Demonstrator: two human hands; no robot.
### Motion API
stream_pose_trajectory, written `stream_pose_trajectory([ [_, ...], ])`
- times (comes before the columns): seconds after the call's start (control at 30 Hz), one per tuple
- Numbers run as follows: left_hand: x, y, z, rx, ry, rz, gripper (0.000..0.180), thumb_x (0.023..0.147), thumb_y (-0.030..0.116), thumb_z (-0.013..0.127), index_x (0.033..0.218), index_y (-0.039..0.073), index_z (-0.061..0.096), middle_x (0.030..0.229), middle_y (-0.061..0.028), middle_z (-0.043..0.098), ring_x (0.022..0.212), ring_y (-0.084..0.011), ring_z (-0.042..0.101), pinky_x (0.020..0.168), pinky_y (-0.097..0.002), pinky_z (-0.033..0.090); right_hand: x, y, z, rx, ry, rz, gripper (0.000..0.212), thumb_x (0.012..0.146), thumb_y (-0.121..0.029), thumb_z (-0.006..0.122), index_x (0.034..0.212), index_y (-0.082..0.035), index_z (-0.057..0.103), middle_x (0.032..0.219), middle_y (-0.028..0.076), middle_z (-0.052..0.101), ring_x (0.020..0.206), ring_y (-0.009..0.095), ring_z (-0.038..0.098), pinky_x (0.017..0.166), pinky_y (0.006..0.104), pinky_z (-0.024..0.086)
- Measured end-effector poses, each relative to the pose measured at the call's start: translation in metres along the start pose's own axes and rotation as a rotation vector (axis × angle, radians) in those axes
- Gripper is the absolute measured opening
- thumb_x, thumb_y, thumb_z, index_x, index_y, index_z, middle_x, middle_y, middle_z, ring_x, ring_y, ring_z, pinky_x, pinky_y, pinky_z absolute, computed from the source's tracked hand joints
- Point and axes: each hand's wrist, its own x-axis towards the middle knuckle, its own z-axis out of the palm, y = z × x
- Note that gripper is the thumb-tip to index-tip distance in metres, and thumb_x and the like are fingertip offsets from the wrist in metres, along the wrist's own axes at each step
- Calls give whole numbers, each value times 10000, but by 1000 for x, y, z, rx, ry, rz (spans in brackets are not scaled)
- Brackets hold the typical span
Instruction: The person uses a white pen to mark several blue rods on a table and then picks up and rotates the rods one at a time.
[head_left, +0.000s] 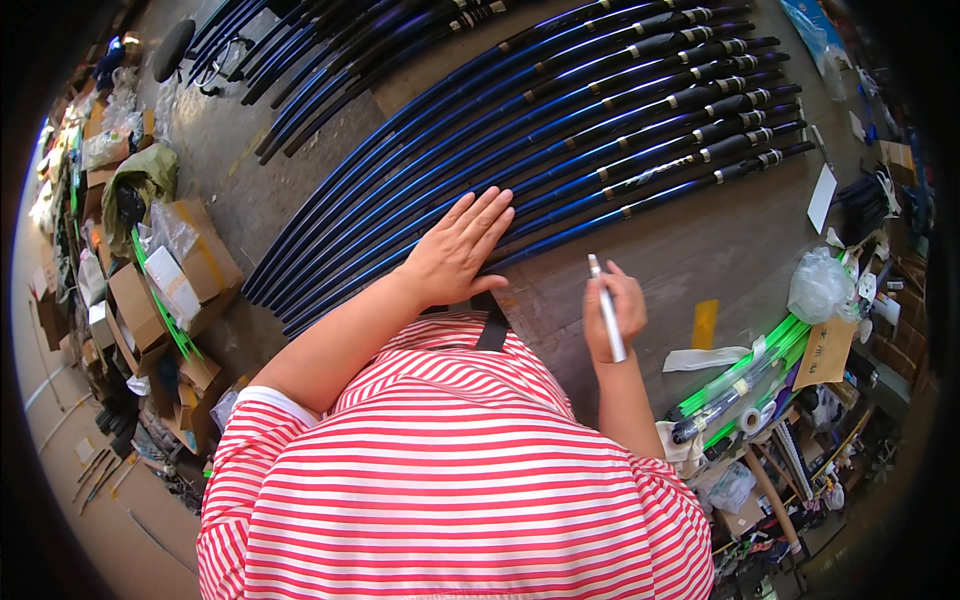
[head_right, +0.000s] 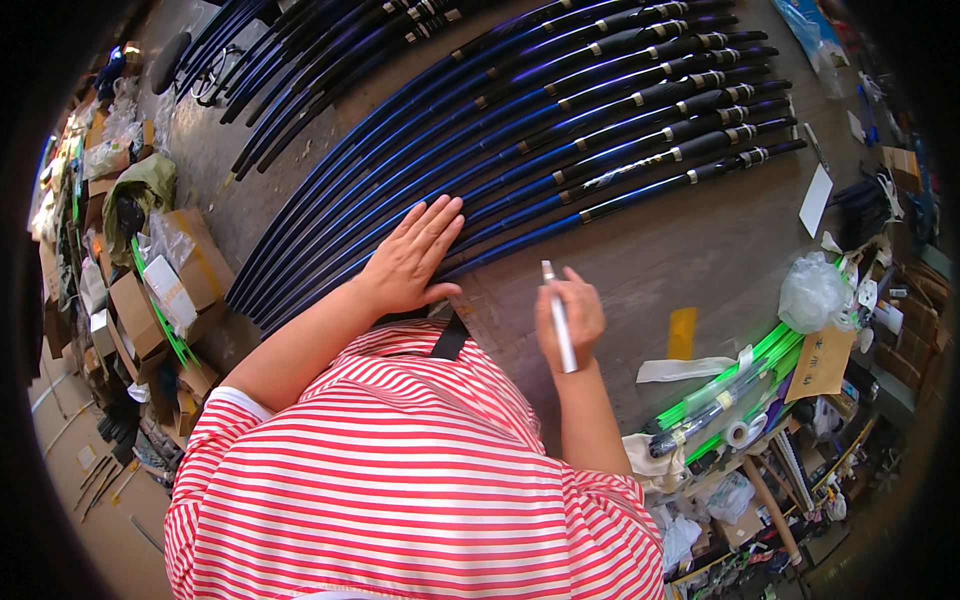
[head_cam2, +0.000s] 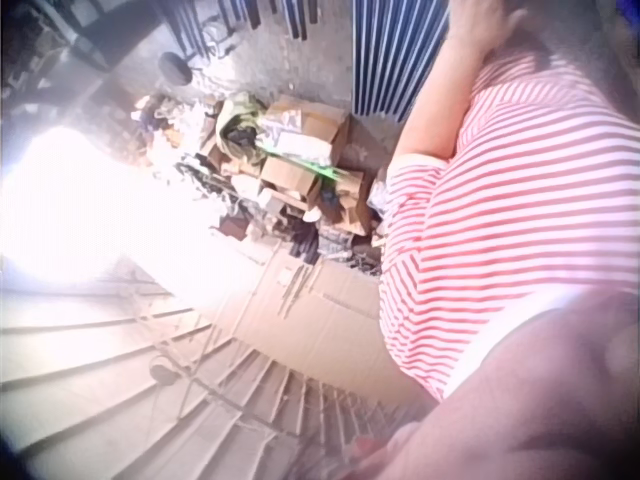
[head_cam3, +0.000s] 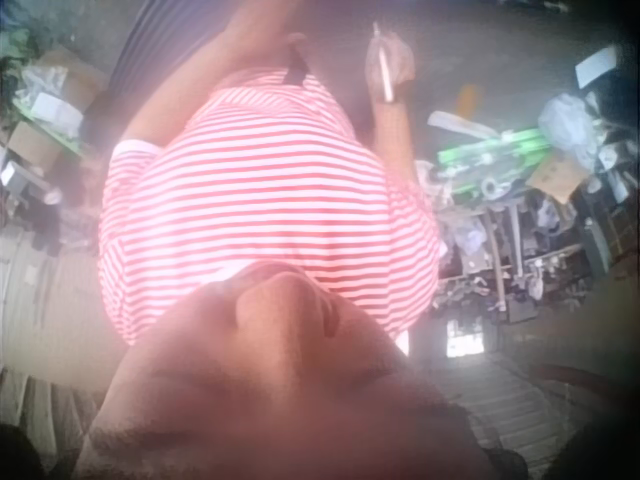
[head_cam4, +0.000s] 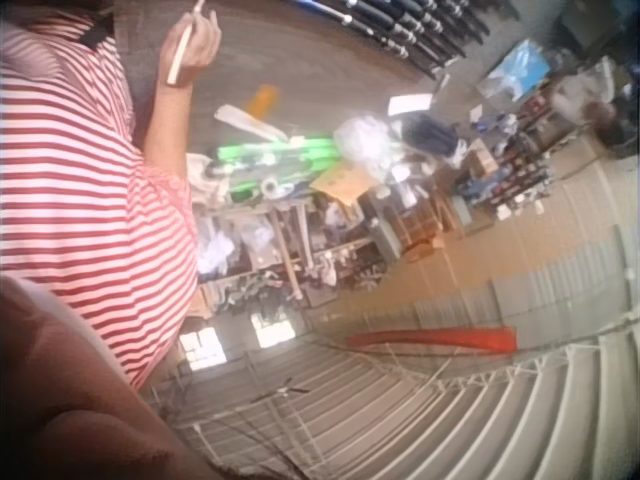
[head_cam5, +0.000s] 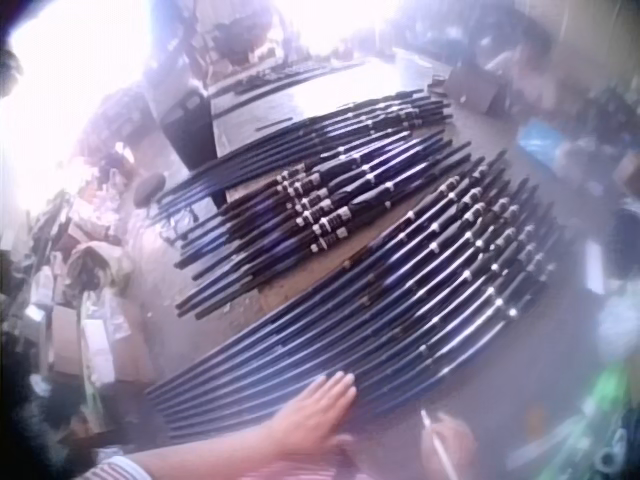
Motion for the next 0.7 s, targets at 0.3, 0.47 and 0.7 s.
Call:
stream_pose_trajectory([
  [0.3, -199, -7, -3, 112, 161, -153, 305, 698, 183, 671, 935, 34, 551, 881, -115, 557, 798, -260, 554, 667, -351, 454, -36, 104, -117, -783, -305, 722, 427, 817, -380, 561, 655, 14, 600, 575, 123, 588, 542, 254, 595, 533, 355, 462],
  [0.47, -264, 7, 6, 206, 220, -515, 236, 707, 142, 654, 887, 31, 550, 822, -117, 566, 755, -294, 560, 651, -358, 451, 11, 51, -95, -559, -136, 580, 395, 801, -376, 572, 702, 4, 617, 616, 143, 603, 602, 312, 596, 580, 376, 472],
  [0.7, -304, 24, 7, -9, 120, -721, 190, 737, 179, 636, 828, 40, 545, 748, -127, 550, 691, -309, 554, 597, -372, 438, 49, 33, 16, 698, 33, 1116, 332, 853, -271, 550, 1052, -21, 458, 660, 74, 594, 563, 137, 583, 440, 242, 450],
])
